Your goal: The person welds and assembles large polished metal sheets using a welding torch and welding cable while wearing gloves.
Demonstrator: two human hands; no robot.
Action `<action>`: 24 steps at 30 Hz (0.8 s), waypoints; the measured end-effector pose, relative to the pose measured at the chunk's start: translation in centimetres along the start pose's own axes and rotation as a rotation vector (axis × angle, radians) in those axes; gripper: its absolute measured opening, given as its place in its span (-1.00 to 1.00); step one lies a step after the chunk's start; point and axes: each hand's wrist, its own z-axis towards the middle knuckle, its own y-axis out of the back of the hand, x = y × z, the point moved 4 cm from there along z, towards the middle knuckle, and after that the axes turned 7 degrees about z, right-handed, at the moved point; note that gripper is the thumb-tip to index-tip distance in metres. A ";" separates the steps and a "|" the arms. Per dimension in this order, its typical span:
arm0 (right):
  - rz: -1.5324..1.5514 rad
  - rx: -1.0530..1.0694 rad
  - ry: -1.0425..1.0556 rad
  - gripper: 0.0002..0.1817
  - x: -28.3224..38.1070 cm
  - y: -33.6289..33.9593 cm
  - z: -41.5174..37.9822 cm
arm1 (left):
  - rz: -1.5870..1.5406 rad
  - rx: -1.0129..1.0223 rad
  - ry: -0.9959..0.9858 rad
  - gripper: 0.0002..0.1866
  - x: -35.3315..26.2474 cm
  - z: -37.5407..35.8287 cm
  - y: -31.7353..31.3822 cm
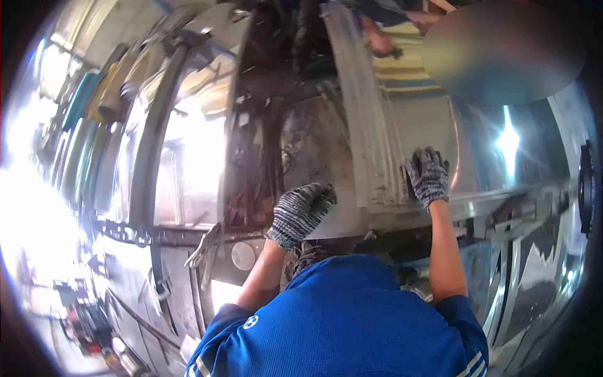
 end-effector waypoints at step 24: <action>0.014 -0.426 -0.283 -0.54 3.5 -0.3 -1.9 | 0.577 0.485 0.362 -0.64 23.1 -23.0 17.4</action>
